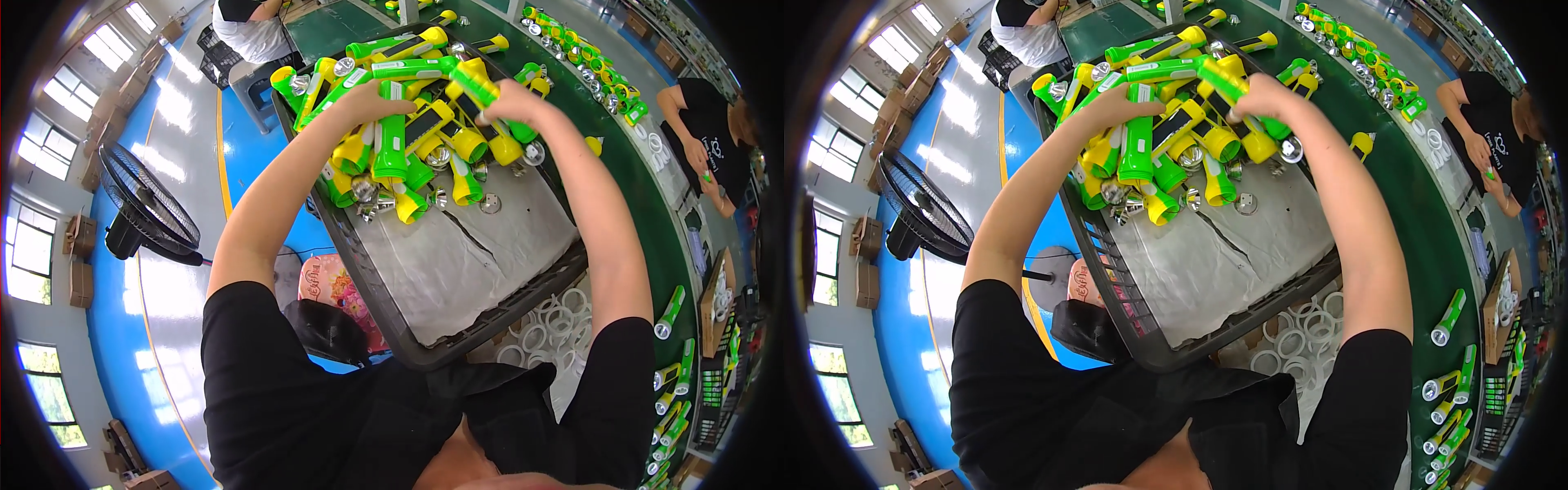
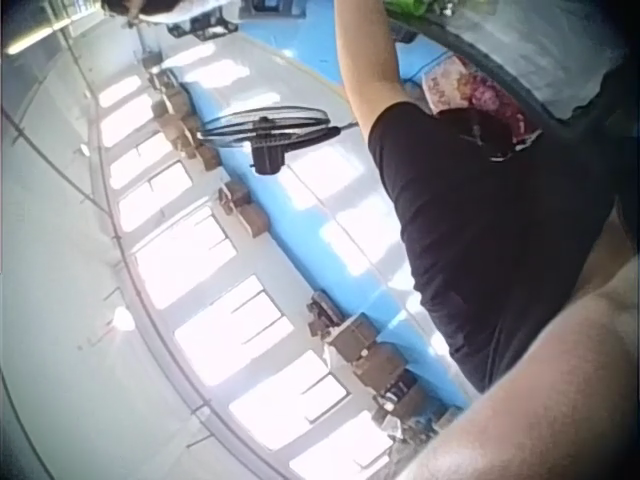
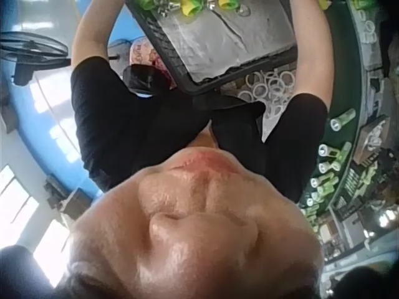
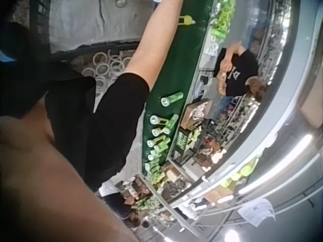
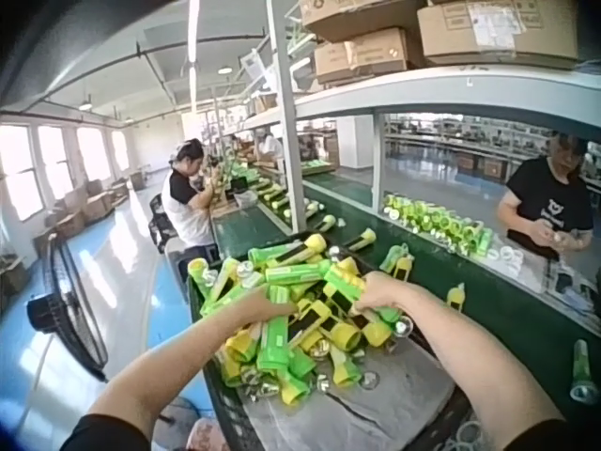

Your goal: Assembling plastic flashlights by attaching heads and rings to the bodies at a factory workstation.

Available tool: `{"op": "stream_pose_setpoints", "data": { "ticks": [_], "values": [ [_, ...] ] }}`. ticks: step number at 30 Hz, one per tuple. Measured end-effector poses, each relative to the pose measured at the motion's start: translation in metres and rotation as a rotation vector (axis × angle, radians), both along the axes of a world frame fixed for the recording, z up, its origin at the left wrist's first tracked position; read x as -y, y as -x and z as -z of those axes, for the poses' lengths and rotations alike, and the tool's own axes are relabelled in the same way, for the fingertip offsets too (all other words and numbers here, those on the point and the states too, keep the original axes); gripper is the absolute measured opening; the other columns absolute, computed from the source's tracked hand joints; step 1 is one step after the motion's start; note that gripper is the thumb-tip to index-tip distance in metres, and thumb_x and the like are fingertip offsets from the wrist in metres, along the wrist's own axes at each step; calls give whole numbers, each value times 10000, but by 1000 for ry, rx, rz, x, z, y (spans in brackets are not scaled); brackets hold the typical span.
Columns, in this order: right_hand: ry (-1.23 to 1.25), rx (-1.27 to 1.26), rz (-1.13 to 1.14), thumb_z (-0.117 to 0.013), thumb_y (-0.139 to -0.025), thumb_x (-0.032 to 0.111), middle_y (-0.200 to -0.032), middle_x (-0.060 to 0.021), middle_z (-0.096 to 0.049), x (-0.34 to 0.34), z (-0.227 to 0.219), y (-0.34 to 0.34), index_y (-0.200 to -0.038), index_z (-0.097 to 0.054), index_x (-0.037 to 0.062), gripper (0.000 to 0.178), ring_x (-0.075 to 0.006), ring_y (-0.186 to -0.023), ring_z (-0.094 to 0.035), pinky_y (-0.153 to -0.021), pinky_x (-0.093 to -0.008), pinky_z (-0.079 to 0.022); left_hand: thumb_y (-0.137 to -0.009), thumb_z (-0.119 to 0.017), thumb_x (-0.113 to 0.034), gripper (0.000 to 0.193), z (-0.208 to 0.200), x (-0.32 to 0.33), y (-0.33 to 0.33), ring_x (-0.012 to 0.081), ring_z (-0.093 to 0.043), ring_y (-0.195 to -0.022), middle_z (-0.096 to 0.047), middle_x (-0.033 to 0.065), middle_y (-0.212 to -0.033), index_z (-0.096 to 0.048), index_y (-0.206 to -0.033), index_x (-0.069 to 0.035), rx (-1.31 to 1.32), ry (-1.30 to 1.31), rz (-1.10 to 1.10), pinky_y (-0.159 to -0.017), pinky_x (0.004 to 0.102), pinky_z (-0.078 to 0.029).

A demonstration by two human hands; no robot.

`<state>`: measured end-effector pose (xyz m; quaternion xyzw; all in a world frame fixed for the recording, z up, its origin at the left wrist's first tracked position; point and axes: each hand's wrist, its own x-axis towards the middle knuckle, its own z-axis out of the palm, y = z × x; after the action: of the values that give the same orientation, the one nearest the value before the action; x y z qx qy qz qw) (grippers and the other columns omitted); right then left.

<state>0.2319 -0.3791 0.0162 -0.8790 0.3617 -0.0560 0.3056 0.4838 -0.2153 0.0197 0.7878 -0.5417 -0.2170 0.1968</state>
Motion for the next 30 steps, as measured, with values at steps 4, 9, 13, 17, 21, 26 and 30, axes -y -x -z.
{"op": "stream_pose_setpoints", "data": {
  "ticks": [4, 9, 13, 17, 21, 26, 30],
  "values": [
    [-729, 186, -25, -854, -659, 225, -955, -113, -691, -15, -39, 1, -1116, -614, 17, 556, -195, -805, -687, -707, -386, -587, -587, -773, -619, 991, -7, -10, 29, 263, -631, -1056, -630, 194, -1176, -522, -1287, 37, -211, 64, 27, -901, 355, -496],
    [-925, 239, -151, -811, -709, 148, -1060, -102, -672, -24, -10, -16, -1203, -580, 15, 562, -209, -904, -677, -841, -350, -552, -593, -821, -525, 987, -1, -15, 37, 236, -613, -1081, -628, 170, -1181, -488, -1336, 33, -327, 38, 129, -918, 324, -483],
    [-946, 252, -160, -788, -746, 153, -1072, -80, -671, -35, -8, -6, -1199, -591, 23, 511, -192, -910, -673, -838, -354, -549, -679, -832, -287, 702, -22, -29, 53, 185, -606, -1052, -648, 86, -1124, -560, -1272, -28, -732, -97, 174, -917, 319, -473],
    [-1156, 448, -129, -768, -790, 150, -1060, -78, -678, -59, 21, 10, -1207, -594, 62, 460, -194, -924, -672, -828, -363, -557, -747, -760, -129, 593, 34, -23, 50, 190, -616, -1075, -640, 67, -1210, -552, -1298, -62, -1188, 6, 144, -934, 341, -493],
    [-1198, 547, 22, -760, -802, 155, -1087, -76, -652, -98, 20, 34, -1222, -558, 67, 475, -207, -967, -654, -877, -383, -542, -743, -722, -93, 694, 3, -54, 80, 207, -602, -1081, -599, 96, -1205, -426, -1370, -56, -1272, 42, 118, -917, 358, -506],
    [-1062, 749, -42, -752, -789, 133, -1120, -59, -640, -139, -27, 66, -1257, -553, 62, 514, -191, -1003, -643, -902, -371, -526, -736, -715, -73, 846, -30, -72, 109, 232, -550, -1166, -547, 123, -1264, -283, -1462, -33, -1287, 312, 206, -985, 380, -463],
    [-914, 930, -121, -770, -779, 186, -1149, -52, -636, -161, -58, 89, -1308, -523, 61, 596, -181, -1060, -625, -978, -364, -484, -714, -766, -80, 860, -60, -69, 123, 224, -596, -1010, -570, 108, -1104, -313, -1444, -55, -1285, 422, 308, -862, 370, -498]
  ]
}}
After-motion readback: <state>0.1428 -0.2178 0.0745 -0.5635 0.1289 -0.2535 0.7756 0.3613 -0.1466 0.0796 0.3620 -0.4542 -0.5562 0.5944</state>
